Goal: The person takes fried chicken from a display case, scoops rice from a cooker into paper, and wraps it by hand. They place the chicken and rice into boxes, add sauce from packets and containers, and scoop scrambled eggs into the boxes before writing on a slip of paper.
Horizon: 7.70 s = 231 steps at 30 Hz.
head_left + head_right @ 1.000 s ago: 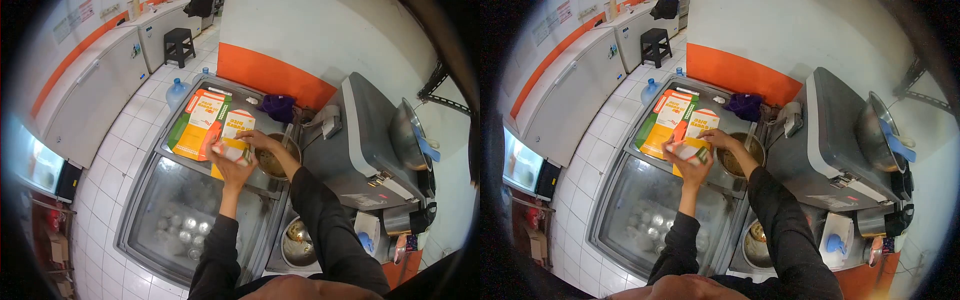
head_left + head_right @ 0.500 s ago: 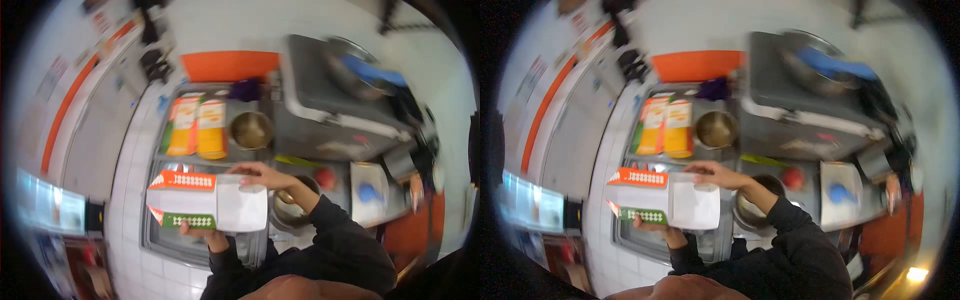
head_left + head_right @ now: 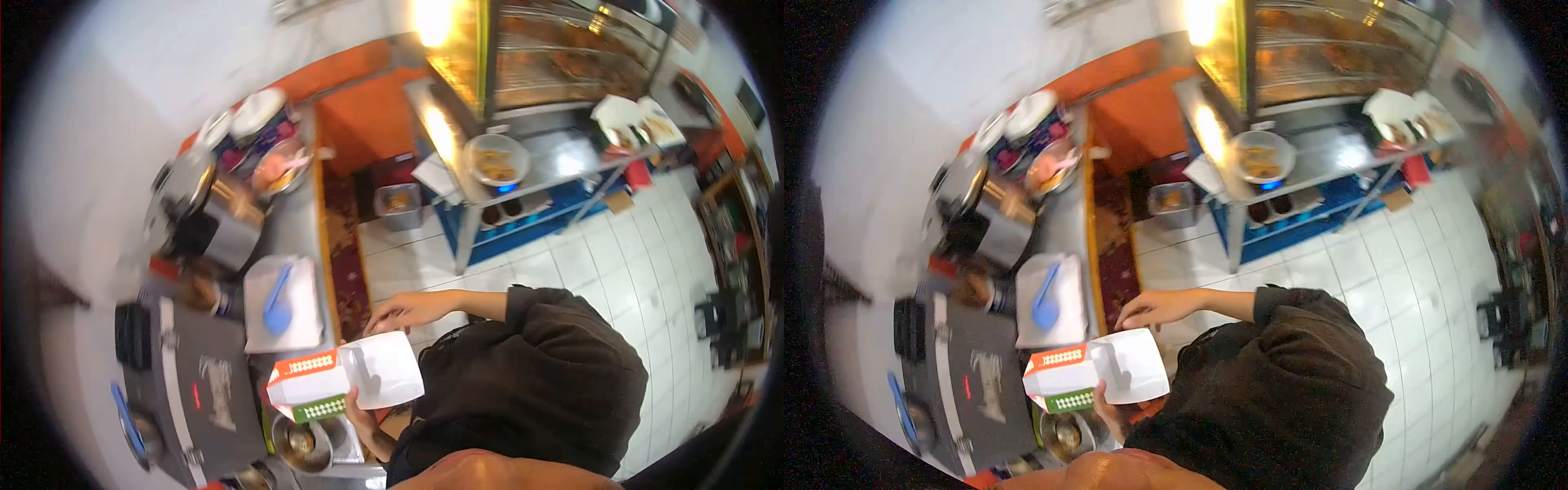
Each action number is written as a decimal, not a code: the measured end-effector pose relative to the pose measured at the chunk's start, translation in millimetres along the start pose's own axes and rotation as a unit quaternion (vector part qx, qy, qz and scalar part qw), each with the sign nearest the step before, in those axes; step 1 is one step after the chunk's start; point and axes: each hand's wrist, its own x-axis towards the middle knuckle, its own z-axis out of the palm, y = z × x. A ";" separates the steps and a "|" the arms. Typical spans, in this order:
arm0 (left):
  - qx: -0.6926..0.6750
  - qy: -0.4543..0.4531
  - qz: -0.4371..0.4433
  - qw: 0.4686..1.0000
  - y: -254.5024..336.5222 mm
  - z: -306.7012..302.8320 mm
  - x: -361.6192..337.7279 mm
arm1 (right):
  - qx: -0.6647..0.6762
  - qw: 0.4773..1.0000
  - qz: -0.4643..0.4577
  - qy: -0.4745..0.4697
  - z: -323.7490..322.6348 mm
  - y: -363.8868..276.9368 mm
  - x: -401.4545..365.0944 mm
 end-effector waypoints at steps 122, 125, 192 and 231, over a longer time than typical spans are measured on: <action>0.258 -0.414 0.439 0.755 -150.6 740.5 -49.0 | -0.344 0.558 0.230 0.719 -297.1 -100.6 -544.1; 0.255 -0.381 0.474 0.752 -125.9 733.4 -57.6 | -0.340 0.567 0.205 0.721 -307.3 -129.8 -566.7; 0.548 -0.351 0.371 0.662 -137.3 723.2 -115.3 | -0.170 0.278 0.372 0.869 -177.7 -236.0 -886.6; 0.514 -0.367 0.453 0.630 -523.3 1545.9 -470.0 | -0.078 0.152 0.376 0.911 -366.4 -338.3 -1567.9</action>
